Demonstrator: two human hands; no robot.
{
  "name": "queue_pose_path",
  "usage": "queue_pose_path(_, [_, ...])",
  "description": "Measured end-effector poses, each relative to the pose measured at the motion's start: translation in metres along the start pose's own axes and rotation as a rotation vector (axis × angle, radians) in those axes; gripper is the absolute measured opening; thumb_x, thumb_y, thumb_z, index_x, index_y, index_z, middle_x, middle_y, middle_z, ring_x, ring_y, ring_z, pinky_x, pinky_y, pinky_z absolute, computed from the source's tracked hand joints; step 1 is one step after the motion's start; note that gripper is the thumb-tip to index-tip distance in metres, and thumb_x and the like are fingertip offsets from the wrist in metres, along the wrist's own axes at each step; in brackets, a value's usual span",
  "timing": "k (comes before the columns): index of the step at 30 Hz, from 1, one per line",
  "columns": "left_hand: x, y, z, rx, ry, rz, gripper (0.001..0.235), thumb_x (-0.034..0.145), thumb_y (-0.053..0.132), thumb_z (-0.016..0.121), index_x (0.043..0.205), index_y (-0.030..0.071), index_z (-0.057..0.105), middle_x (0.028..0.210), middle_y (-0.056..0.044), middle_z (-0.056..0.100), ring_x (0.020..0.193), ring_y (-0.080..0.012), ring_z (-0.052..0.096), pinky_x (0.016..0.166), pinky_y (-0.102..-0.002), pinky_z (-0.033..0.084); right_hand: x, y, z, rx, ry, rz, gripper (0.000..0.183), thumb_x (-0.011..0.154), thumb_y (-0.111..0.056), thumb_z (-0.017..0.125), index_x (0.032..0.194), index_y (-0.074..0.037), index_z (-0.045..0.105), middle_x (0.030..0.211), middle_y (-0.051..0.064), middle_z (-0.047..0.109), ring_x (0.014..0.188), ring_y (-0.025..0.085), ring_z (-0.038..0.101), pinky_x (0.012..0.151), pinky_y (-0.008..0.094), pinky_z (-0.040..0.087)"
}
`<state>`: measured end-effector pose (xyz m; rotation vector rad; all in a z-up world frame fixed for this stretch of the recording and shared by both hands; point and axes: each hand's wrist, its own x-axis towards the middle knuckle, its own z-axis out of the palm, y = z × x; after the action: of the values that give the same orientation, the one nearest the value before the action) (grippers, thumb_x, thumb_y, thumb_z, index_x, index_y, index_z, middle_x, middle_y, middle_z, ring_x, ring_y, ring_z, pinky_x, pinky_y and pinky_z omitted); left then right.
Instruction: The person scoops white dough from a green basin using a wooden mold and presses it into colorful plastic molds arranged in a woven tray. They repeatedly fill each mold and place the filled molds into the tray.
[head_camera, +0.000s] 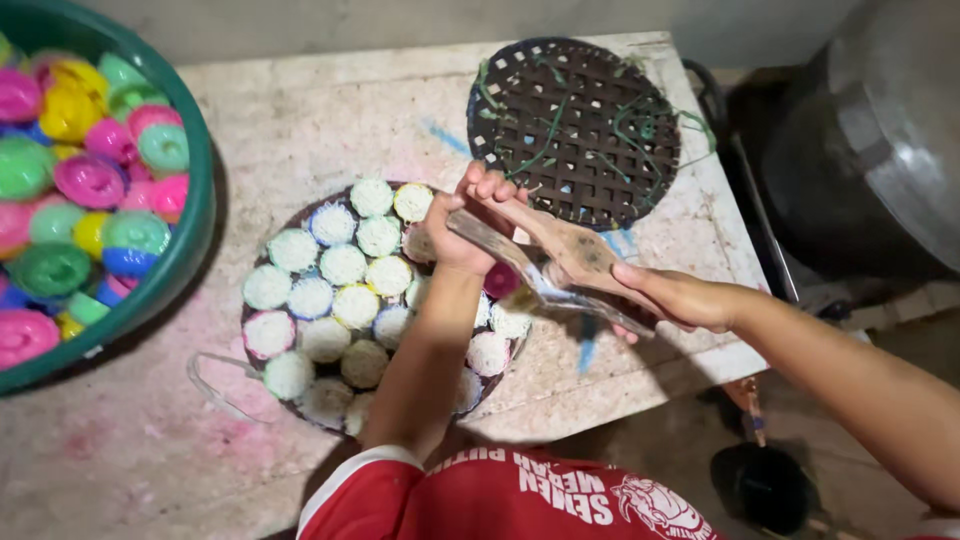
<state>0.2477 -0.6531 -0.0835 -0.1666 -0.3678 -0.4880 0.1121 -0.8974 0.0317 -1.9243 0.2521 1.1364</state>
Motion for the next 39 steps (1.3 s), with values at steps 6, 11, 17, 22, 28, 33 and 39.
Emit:
queue_pose_path(6, [-0.009, 0.019, -0.047, -0.010, 0.038, 0.106, 0.020, 0.095, 0.031, 0.054, 0.105, 0.014, 0.052, 0.094, 0.001, 0.055, 0.097, -0.0179, 0.056, 0.106, -0.043, 0.046, 0.046, 0.001, -0.002, -0.055, 0.044, -0.060, 0.087, 0.095, -0.073, 0.023, 0.099, -0.002, 0.075, 0.078, 0.008, 0.071, 0.071, 0.017, 0.066, 0.067, 0.032, 0.055])
queue_pose_path(11, [-0.012, 0.038, -0.058, 0.023, 0.032, 0.121, 0.017, 0.097, 0.030, 0.054, 0.105, 0.015, 0.052, 0.093, 0.002, 0.054, 0.094, -0.0154, 0.056, 0.105, -0.042, 0.048, 0.072, -0.001, 0.006, -0.069, 0.080, -0.058, 0.084, 0.092, -0.073, 0.026, 0.098, -0.004, 0.074, 0.075, 0.009, 0.071, 0.064, 0.018, 0.065, 0.065, 0.035, 0.055])
queue_pose_path(17, [-0.014, 0.026, -0.069, 0.017, 0.071, 0.144, 0.015, 0.095, 0.027, 0.054, 0.105, 0.015, 0.052, 0.093, 0.002, 0.054, 0.093, -0.0150, 0.056, 0.102, -0.039, 0.049, 0.066, -0.007, 0.003, -0.194, 0.087, -0.019, 0.092, 0.096, -0.075, 0.021, 0.082, 0.001, 0.071, 0.061, 0.008, 0.065, 0.056, 0.019, 0.064, 0.061, 0.036, 0.054])
queue_pose_path(22, [0.000, 0.023, -0.078, -0.042, 0.002, 0.120, 0.013, 0.096, 0.026, 0.053, 0.103, 0.015, 0.051, 0.092, 0.003, 0.054, 0.093, -0.0147, 0.055, 0.102, -0.040, 0.050, 0.060, -0.019, 0.005, -0.272, 0.220, -0.023, 0.081, 0.092, -0.072, 0.024, 0.090, -0.007, 0.072, 0.060, 0.006, 0.062, 0.056, 0.019, 0.064, 0.059, 0.037, 0.053])
queue_pose_path(28, [0.007, 0.051, -0.077, 0.014, -0.028, 0.031, 0.017, 0.095, 0.031, 0.050, 0.100, 0.015, 0.052, 0.089, 0.003, 0.053, 0.090, -0.0149, 0.054, 0.099, -0.041, 0.052, 0.074, -0.018, 0.027, -0.183, 0.280, -0.137, 0.077, 0.095, -0.070, 0.028, 0.091, -0.004, 0.067, 0.062, 0.006, 0.061, 0.056, 0.019, 0.062, 0.058, 0.036, 0.053])
queue_pose_path(33, [-0.005, 0.044, -0.077, -0.011, 0.026, 0.048, 0.017, 0.096, 0.031, 0.049, 0.101, 0.015, 0.051, 0.090, 0.003, 0.053, 0.090, -0.0144, 0.053, 0.094, -0.040, 0.051, 0.072, -0.014, 0.029, -0.121, 0.165, -0.066, 0.086, 0.099, -0.071, 0.023, 0.079, 0.001, 0.065, 0.058, 0.008, 0.062, 0.051, 0.019, 0.062, 0.056, 0.036, 0.054])
queue_pose_path(39, [0.004, 0.026, -0.081, 0.013, 0.115, 0.108, 0.017, 0.092, 0.033, 0.049, 0.098, 0.017, 0.050, 0.088, 0.004, 0.052, 0.088, -0.0133, 0.052, 0.092, -0.040, 0.049, 0.060, -0.023, 0.013, -0.298, 0.313, -0.012, 0.080, 0.098, -0.068, 0.028, 0.085, 0.000, 0.068, 0.060, 0.007, 0.062, 0.053, 0.018, 0.063, 0.057, 0.037, 0.054])
